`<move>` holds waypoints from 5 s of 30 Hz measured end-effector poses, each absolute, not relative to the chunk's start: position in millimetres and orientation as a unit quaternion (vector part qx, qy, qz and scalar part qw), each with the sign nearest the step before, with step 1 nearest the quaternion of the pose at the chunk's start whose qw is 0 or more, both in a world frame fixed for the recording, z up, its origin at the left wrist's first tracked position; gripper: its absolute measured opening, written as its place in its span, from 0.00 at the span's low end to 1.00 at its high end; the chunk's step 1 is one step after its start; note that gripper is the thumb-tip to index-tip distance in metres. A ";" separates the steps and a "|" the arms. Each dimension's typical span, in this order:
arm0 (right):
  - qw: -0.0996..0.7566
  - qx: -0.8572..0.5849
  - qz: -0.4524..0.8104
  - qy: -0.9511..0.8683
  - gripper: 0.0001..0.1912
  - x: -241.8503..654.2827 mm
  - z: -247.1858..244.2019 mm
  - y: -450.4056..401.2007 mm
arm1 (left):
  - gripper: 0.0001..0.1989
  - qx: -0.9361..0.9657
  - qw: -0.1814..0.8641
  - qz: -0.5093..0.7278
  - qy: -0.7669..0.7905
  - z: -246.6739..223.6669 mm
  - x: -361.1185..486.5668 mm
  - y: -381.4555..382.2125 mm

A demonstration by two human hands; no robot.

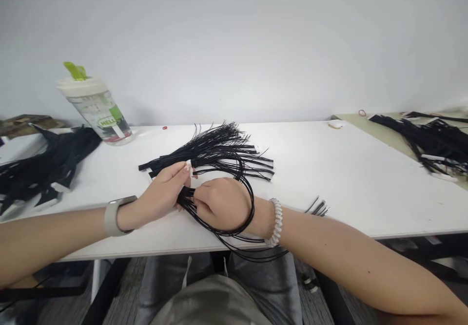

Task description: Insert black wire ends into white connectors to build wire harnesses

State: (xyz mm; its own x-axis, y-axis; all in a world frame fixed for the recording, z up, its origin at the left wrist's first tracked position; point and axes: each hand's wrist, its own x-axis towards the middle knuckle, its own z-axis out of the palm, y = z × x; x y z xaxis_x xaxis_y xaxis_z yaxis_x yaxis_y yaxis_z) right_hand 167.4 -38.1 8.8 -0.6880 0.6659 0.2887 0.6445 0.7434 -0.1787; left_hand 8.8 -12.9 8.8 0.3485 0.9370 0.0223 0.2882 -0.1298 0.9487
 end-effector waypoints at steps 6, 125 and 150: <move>0.179 -0.350 0.049 -0.918 0.13 166.1 8.1 -37.2 | 0.16 0.685 0.442 0.357 0.455 5.9 8.0 -13.9; 0.399 -0.385 0.157 -0.817 0.04 190.9 24.4 -19.2 | 0.18 0.718 0.482 0.319 0.387 6.9 5.2 -14.0; 0.300 -0.383 0.037 -0.873 0.13 202.0 24.6 -8.1 | 0.18 0.660 0.525 0.355 0.402 -1.0 3.3 -8.9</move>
State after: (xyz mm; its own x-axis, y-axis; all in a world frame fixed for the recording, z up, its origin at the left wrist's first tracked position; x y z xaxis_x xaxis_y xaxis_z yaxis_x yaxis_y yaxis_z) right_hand 202.0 -8.1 24.6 -0.5265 0.6906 0.4959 0.6461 0.7041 -0.2945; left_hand 3.3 -8.9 -1.0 0.4239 0.9045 0.0463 0.1580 -0.1242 0.9796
